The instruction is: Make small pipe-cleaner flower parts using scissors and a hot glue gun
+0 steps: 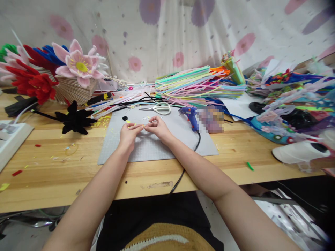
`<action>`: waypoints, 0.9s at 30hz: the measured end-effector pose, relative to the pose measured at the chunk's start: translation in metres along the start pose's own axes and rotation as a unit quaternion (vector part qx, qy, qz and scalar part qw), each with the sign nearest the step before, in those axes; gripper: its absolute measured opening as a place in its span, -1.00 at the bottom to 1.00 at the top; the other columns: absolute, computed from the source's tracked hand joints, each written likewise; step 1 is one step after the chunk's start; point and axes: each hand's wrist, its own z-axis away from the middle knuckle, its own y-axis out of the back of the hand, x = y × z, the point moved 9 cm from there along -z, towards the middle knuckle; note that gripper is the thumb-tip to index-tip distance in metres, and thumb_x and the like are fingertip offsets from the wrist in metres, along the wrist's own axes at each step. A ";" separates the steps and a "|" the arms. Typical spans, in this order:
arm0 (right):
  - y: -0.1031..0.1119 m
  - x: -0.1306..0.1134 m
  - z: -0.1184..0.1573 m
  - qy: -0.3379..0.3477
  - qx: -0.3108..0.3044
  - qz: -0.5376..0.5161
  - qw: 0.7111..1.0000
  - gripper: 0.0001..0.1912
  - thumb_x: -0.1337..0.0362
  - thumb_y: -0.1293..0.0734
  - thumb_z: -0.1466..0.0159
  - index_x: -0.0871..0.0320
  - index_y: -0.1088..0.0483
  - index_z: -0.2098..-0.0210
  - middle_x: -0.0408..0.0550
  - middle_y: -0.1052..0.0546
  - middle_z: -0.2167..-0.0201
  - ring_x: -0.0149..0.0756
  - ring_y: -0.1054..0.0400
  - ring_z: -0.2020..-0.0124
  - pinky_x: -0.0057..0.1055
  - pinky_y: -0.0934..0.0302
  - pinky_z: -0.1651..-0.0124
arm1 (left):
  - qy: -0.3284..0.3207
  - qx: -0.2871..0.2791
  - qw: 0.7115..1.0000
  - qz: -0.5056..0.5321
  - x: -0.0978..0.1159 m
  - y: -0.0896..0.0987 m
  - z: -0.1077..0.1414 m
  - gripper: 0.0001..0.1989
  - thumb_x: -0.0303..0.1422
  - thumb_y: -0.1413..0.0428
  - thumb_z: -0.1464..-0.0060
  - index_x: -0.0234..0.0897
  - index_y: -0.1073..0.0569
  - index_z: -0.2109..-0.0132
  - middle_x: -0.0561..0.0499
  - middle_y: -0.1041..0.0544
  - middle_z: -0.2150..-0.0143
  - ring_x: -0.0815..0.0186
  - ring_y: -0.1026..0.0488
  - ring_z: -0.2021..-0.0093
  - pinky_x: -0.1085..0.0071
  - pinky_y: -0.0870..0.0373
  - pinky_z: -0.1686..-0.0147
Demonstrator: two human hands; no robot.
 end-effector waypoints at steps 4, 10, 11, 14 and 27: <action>0.000 0.000 0.000 -0.004 0.000 -0.008 1.000 -0.58 0.34 -0.41 0.15 0.11 -0.14 0.37 -0.31 -0.46 0.57 -0.50 -0.34 0.54 -0.47 -0.19 0.33 | 0.003 -0.007 1.000 -0.008 0.001 -0.001 0.001 -0.51 -0.44 -0.29 0.39 -0.28 -0.23 0.27 0.04 -0.52 0.43 0.40 -0.45 0.45 0.44 -0.29 0.37; 0.000 0.001 -0.001 -0.004 -0.003 -0.025 1.000 -0.54 0.34 -0.42 0.19 0.12 -0.13 0.37 -0.30 -0.48 0.58 -0.50 -0.34 0.56 -0.48 -0.19 0.36 | -0.012 -0.017 0.999 -0.028 0.005 -0.002 0.001 -0.50 -0.40 -0.29 0.41 -0.29 -0.27 0.25 0.07 -0.50 0.46 0.42 -0.41 0.51 0.45 -0.27 0.40; 0.001 0.001 -0.001 -0.005 -0.003 -0.029 1.000 -0.54 0.33 -0.43 0.19 0.12 -0.12 0.37 -0.30 -0.48 0.58 -0.50 -0.34 0.56 -0.48 -0.19 0.37 | -0.013 -0.019 0.999 -0.030 0.005 -0.002 0.001 -0.50 -0.40 -0.29 0.41 -0.30 -0.27 0.24 0.06 -0.51 0.46 0.42 -0.41 0.50 0.45 -0.27 0.39; 0.001 0.002 -0.001 -0.013 -0.003 -0.041 0.999 -0.51 0.32 -0.43 0.19 0.11 -0.10 0.36 -0.30 -0.47 0.58 -0.49 -0.35 0.56 -0.47 -0.20 0.38 | -0.013 -0.028 0.999 -0.032 0.006 -0.003 0.002 -0.49 -0.40 -0.28 0.39 -0.30 -0.28 0.21 0.01 -0.53 0.42 0.38 -0.45 0.45 0.42 -0.30 0.35; 0.002 0.007 0.001 -0.046 -0.003 -0.058 0.997 -0.43 0.28 -0.48 0.21 0.10 -0.07 0.33 -0.27 -0.48 0.56 -0.45 -0.37 0.53 -0.45 -0.23 0.37 | -0.017 -0.024 0.998 -0.059 0.008 -0.003 0.003 -0.46 -0.45 -0.28 0.33 -0.32 -0.32 0.11 -0.02 -0.53 0.42 0.35 -0.47 0.45 0.39 -0.36 0.33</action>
